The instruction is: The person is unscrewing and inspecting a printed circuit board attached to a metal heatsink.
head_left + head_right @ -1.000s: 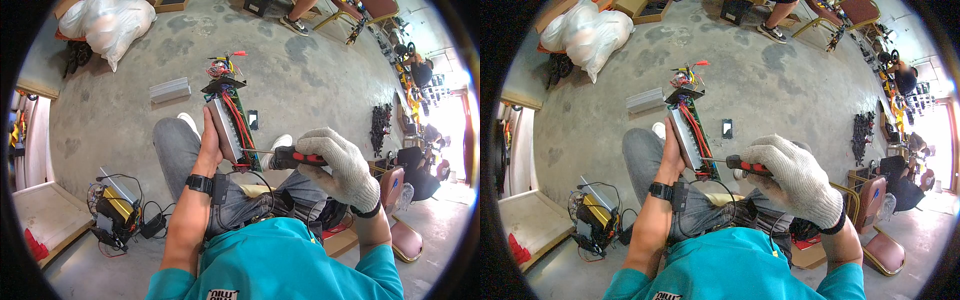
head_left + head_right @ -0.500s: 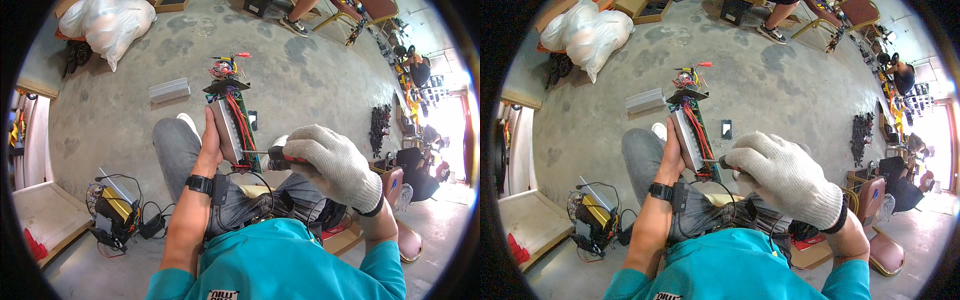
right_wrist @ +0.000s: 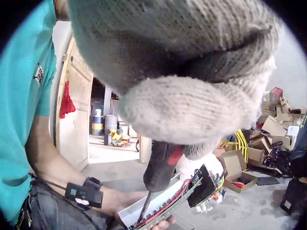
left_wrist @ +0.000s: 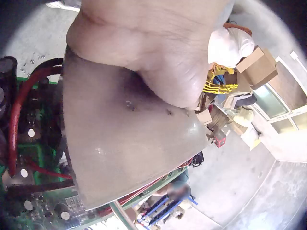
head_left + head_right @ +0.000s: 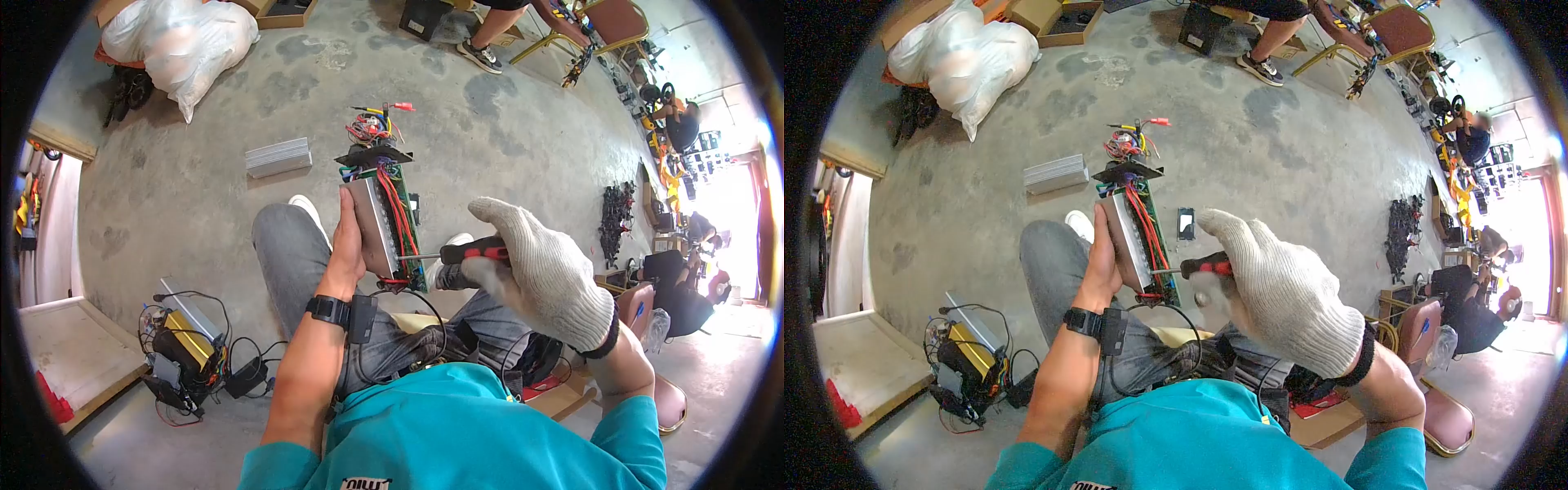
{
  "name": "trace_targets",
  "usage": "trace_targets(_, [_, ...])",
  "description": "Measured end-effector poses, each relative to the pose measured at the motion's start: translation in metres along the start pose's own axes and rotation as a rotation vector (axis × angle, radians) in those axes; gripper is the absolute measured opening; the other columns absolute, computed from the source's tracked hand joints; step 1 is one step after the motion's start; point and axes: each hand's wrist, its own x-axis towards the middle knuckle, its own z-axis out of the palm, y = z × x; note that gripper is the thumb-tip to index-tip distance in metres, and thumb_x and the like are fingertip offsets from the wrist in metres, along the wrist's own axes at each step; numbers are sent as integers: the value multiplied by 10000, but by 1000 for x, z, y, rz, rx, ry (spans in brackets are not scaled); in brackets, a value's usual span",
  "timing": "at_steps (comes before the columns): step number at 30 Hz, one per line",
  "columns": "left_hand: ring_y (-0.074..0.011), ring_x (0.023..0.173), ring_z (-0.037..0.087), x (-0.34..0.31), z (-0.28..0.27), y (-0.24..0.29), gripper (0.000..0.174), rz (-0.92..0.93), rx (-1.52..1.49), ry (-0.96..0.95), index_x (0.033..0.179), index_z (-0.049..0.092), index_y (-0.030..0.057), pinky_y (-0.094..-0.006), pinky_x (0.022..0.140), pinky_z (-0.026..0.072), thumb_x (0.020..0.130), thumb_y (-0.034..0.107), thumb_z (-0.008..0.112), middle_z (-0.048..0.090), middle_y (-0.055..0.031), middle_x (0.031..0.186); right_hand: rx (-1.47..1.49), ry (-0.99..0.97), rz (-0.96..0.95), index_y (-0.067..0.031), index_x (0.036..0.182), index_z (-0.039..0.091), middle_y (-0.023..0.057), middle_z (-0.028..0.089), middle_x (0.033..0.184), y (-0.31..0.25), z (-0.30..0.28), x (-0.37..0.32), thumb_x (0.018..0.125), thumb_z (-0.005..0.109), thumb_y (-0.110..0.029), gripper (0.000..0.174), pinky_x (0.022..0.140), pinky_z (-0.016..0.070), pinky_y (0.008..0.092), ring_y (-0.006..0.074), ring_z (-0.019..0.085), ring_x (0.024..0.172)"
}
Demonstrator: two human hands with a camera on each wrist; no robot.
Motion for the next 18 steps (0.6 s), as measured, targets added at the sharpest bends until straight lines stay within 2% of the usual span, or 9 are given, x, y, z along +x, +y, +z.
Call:
trace_targets(3, [-246,1075,745,-1,3,1,818,-5,19,17,1416,566,63,-416,922,641,1066,717,221,721,-144,1222,23,52,-41,-132,1349,564,155,622,1133,7,2,2,915,703,-98,456,794,575,484,399,709,915])
trace_targets(5, [-244,1082,744,-2,3,1,809,-2,31,10,1413,568,64,-415,924,641,1071,709,219,720,-141,1226,13,126,-349,-121,1366,542,152,639,1096,18,4,3,900,722,-112,500,782,576,494,409,712,887])
trace_targets(6, [-244,1082,744,-2,1,1,809,1,30,11,1413,568,64,-415,924,641,1071,709,219,720,-141,1226,11,126,-352,-121,1366,542,152,639,1096,17,5,2,900,722,-112,500,782,576,494,409,712,887])
trace_targets(8, [-244,1075,746,-1,1,0,794,6,-4,28,1412,566,67,-410,923,644,1076,699,222,719,-139,1223,-7,39,-170,-93,1348,548,159,629,1128,15,6,-2,866,727,-60,515,794,581,486,406,710,907])
trace_targets(9, [-244,1075,746,-1,1,0,794,8,-5,26,1412,566,67,-410,923,644,1076,699,222,719,-139,1223,-9,40,-171,-93,1348,548,159,629,1128,13,7,-3,866,727,-60,515,794,581,486,406,710,907])
trace_targets(11, [-244,1065,749,-1,1,0,785,26,-6,15,1413,558,69,-411,915,650,1077,697,227,720,-141,1213,33,42,55,-73,1317,570,155,612,1178,10,9,-3,850,739,-38,498,826,586,467,393,715,962])
trace_targets(12, [-244,1065,749,-1,3,0,785,27,-5,15,1413,558,69,-411,915,650,1077,697,227,720,-141,1213,33,43,55,-73,1317,570,155,612,1178,10,7,-3,850,739,-38,498,826,586,467,393,715,962])
trace_targets(14, [-245,1059,751,-3,6,0,788,38,-5,54,1414,551,72,-414,906,654,1071,707,233,720,-144,1208,85,92,-159,-55,1327,553,166,652,1157,13,2,-5,857,753,-63,511,827,592,458,388,725,974])
trace_targets(18, [-247,1061,750,0,-1,-4,793,41,-54,27,1407,556,75,-416,906,655,1067,715,235,719,-143,1210,-10,142,-342,-60,1312,545,179,677,1103,22,9,-2,886,786,-115,492,830,603,436,385,742,997])
